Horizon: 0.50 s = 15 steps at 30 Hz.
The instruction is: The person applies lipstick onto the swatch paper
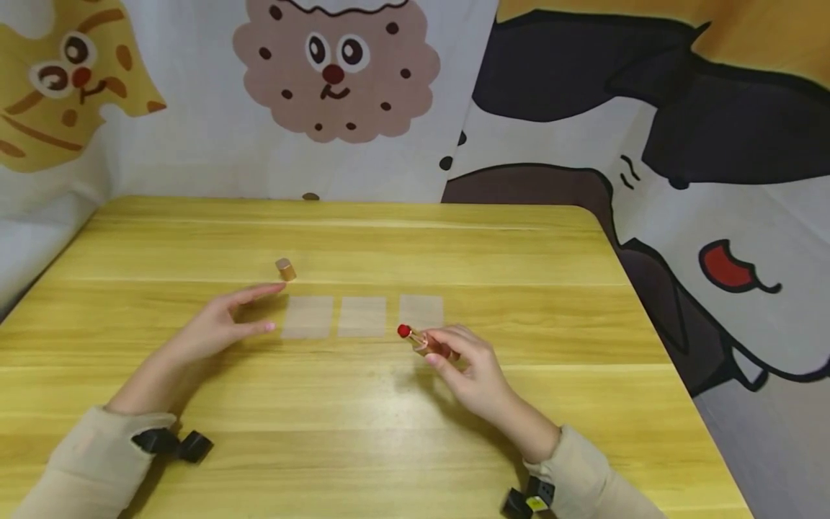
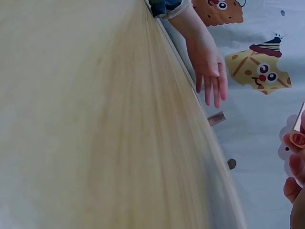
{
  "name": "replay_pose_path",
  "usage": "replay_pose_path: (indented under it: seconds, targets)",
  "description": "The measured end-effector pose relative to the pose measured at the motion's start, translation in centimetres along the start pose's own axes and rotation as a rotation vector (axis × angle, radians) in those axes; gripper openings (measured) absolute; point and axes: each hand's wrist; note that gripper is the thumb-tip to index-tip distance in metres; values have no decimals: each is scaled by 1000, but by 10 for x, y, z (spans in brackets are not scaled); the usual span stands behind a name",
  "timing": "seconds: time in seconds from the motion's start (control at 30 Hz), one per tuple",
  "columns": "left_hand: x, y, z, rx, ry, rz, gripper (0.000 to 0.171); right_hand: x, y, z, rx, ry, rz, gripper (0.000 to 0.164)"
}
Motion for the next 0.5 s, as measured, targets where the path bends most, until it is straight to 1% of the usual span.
replay_pose_path:
  seconds: [0.13, 0.23, 0.33, 0.5]
  targets:
    - [1, 2, 0, 26, 41, 4, 67, 1, 1, -1, 8, 7, -2, 26]
    - [1, 3, 0, 33, 60, -7, 67, 1, 1, -2, 12, 12, 2, 25]
    - [2, 5, -1, 56, 71, -39, 67, 1, 0, -2, 9, 17, -4, 27]
    - [5, 8, -6, 146, 97, -112, 66, 0, 1, -1, -2, 28, -29, 31]
Point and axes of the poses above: each hand's wrist, its own x-axis towards the middle knuckle, its own z-axis out of the back of the hand, y = z × x, and after that the axes turned 6 degrees about -y, right-handed
